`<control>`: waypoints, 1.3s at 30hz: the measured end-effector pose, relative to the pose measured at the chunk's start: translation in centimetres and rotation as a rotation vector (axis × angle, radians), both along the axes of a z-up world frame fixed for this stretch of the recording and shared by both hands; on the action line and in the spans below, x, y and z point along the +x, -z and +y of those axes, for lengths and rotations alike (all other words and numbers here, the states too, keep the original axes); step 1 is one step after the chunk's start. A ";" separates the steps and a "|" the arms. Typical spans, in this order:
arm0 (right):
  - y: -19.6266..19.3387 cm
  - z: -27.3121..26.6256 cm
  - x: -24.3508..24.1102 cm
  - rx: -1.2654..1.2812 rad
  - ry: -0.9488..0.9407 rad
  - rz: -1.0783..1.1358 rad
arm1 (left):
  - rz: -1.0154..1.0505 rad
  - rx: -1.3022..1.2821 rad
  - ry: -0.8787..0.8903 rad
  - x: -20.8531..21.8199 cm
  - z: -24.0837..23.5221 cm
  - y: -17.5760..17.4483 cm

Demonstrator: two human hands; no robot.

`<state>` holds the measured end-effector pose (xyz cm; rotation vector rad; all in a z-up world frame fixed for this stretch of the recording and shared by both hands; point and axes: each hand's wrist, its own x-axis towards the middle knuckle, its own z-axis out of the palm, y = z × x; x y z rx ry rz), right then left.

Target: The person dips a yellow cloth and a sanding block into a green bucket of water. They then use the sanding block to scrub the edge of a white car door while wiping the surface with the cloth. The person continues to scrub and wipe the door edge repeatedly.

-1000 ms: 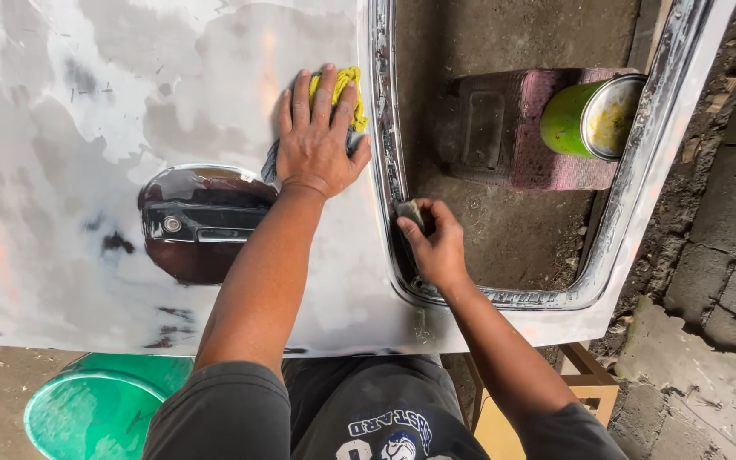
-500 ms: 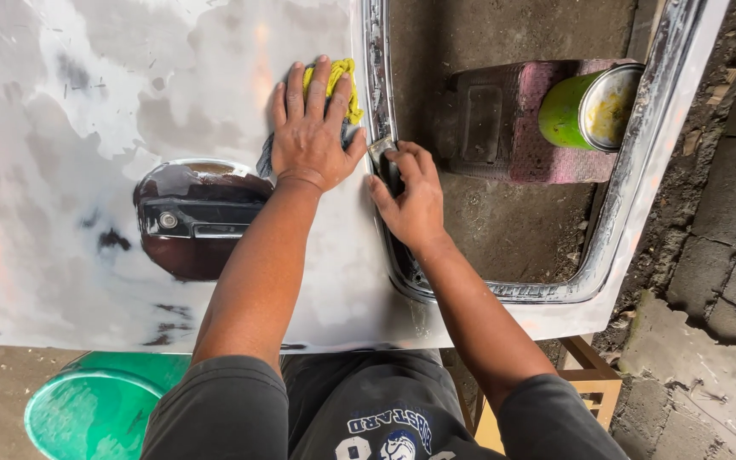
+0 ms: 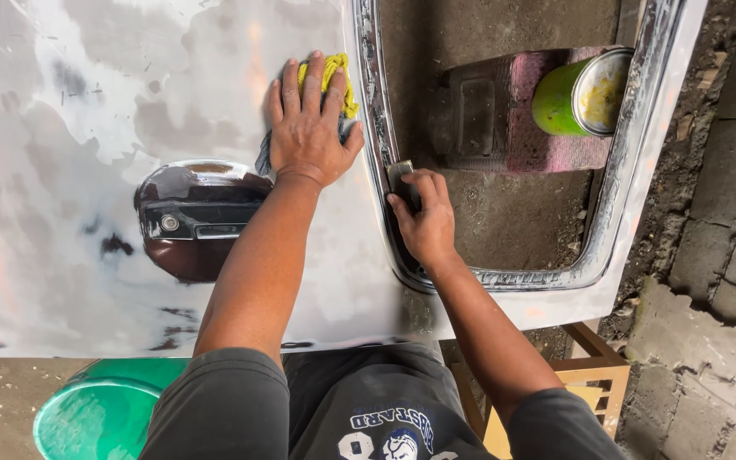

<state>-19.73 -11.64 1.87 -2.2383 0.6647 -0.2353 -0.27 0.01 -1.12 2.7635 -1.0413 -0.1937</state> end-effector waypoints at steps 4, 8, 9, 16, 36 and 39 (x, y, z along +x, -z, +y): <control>0.2 0.8 -2.2 -0.003 0.023 -0.007 | 0.015 0.010 0.013 0.0 0.2 -0.4; 0.4 1.5 -3.4 0.022 0.080 -0.026 | 0.020 0.016 0.029 -0.3 0.2 -1.4; 0.5 1.4 -3.5 0.017 0.085 -0.047 | 0.028 0.032 0.021 -0.4 0.2 -1.8; 3.7 -0.2 -5.6 0.261 0.075 -0.110 | 0.130 0.053 0.047 -9.9 0.9 -1.7; 6.3 -3.8 -11.3 0.809 0.295 -0.148 | -0.006 -0.068 0.011 -10.1 -4.4 2.0; 6.9 -4.6 -12.0 0.810 0.295 -0.149 | 0.036 -0.065 0.068 -15.8 -2.0 1.3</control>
